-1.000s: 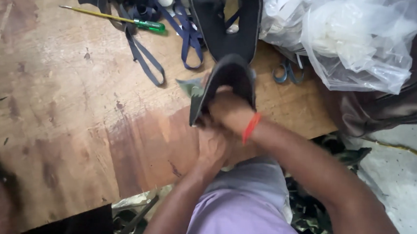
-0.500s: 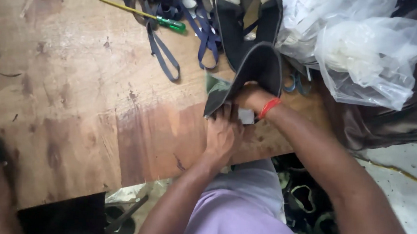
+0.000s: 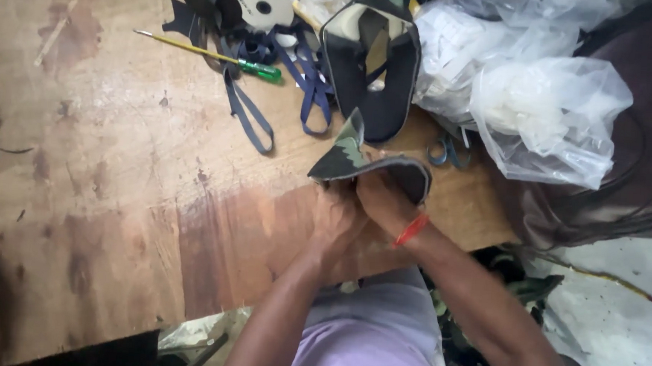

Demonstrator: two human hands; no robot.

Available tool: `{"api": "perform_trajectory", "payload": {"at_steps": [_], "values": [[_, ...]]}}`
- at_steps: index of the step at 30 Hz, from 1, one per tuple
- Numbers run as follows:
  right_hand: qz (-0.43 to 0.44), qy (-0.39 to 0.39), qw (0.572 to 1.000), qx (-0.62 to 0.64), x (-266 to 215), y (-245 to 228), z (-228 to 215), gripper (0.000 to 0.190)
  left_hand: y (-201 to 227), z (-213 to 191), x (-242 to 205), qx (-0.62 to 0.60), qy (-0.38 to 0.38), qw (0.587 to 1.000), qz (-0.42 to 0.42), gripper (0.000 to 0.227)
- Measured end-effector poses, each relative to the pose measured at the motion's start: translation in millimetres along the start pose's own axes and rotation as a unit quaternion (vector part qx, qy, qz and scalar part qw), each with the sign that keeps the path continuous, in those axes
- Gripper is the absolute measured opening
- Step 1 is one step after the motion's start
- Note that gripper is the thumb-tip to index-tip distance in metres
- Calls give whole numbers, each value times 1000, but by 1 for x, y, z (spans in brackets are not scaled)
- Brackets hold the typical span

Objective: Manually assemble and inspect the upper components of camouflage patterned shoes on a workbench.

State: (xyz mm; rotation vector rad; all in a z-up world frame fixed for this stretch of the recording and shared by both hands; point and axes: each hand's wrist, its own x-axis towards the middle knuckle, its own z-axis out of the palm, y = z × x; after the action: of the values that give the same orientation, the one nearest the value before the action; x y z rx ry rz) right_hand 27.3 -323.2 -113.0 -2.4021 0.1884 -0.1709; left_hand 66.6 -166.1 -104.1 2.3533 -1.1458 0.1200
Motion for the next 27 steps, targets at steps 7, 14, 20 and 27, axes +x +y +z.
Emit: {"api": "perform_trajectory", "payload": {"at_steps": [7, 14, 20, 27], "values": [[-228, 177, 943, -167, 8, 46, 31, 32, -11, -20, 19, -42, -52, 998, 18, 49], [-216, 70, 946, -232, 6, 50, 16, 31, -21, -29, 14, -90, -122, 988, 39, 53], [-252, 13, 950, -183, 4, 35, 1, 39, -14, -6, 10, -49, -73, 990, 111, 48], [-82, -48, 993, -76, -5, 15, -14, 45, -37, 30, 24, 107, -120, 982, 103, 34]]}}
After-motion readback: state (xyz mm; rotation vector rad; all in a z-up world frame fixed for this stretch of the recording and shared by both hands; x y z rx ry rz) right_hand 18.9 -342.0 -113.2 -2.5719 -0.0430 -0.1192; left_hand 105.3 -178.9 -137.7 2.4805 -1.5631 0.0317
